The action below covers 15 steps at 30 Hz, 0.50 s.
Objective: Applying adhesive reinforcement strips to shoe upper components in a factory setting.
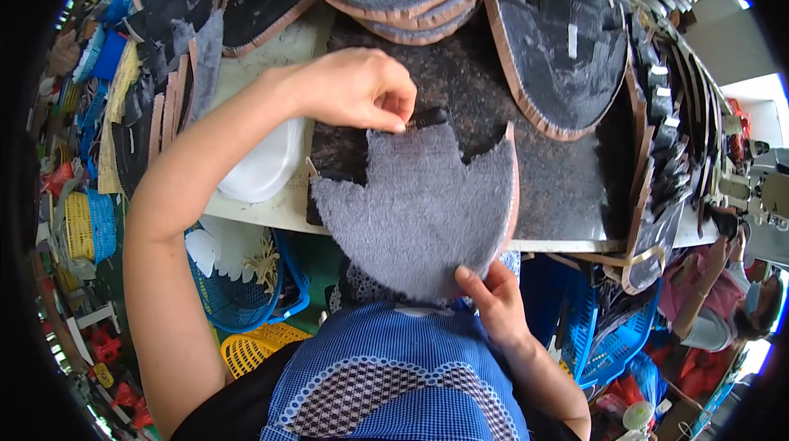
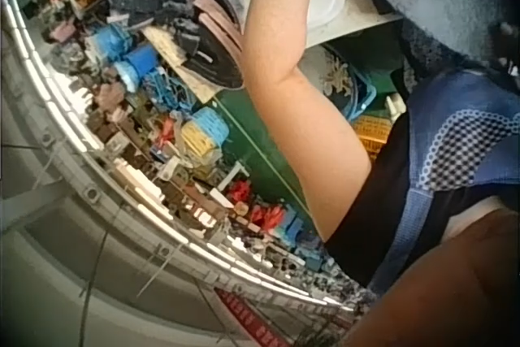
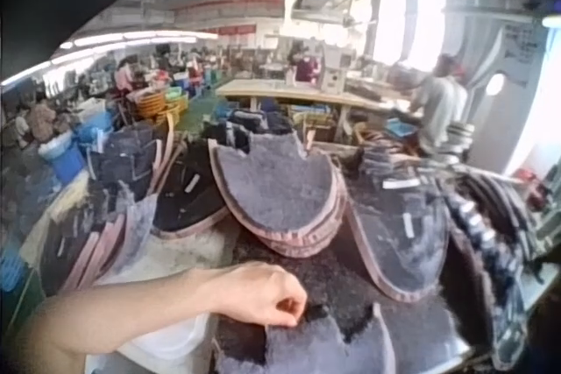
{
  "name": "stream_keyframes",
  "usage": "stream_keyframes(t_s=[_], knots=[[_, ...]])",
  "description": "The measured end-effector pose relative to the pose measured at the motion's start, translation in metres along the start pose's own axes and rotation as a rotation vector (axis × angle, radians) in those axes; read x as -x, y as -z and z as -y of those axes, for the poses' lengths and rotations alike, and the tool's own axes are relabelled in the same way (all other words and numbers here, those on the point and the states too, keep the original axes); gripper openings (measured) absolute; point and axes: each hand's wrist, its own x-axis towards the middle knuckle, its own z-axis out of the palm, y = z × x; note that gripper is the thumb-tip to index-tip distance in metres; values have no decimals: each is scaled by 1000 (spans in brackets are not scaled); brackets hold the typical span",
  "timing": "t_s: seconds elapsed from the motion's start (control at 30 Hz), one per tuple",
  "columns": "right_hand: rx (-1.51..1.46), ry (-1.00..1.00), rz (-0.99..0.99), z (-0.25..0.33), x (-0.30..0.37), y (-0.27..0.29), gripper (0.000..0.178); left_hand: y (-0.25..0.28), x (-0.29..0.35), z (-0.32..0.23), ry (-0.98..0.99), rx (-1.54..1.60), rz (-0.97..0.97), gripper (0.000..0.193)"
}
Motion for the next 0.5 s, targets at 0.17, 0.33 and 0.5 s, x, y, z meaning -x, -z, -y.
stream_keyframes(t_s=[0.17, 0.33, 0.5], knots=[[379, 683, 300, 115, -3, -8, 20, 33, 62, -3, -2, 40, -679, 16], [-19, 634, 214, 211, -134, -89, 27, 64, 141, 42, 235, 209, -1244, 25], [750, 698, -161, 229, -253, -97, 59, 5, 167, 7, 401, 204, -789, 20]])
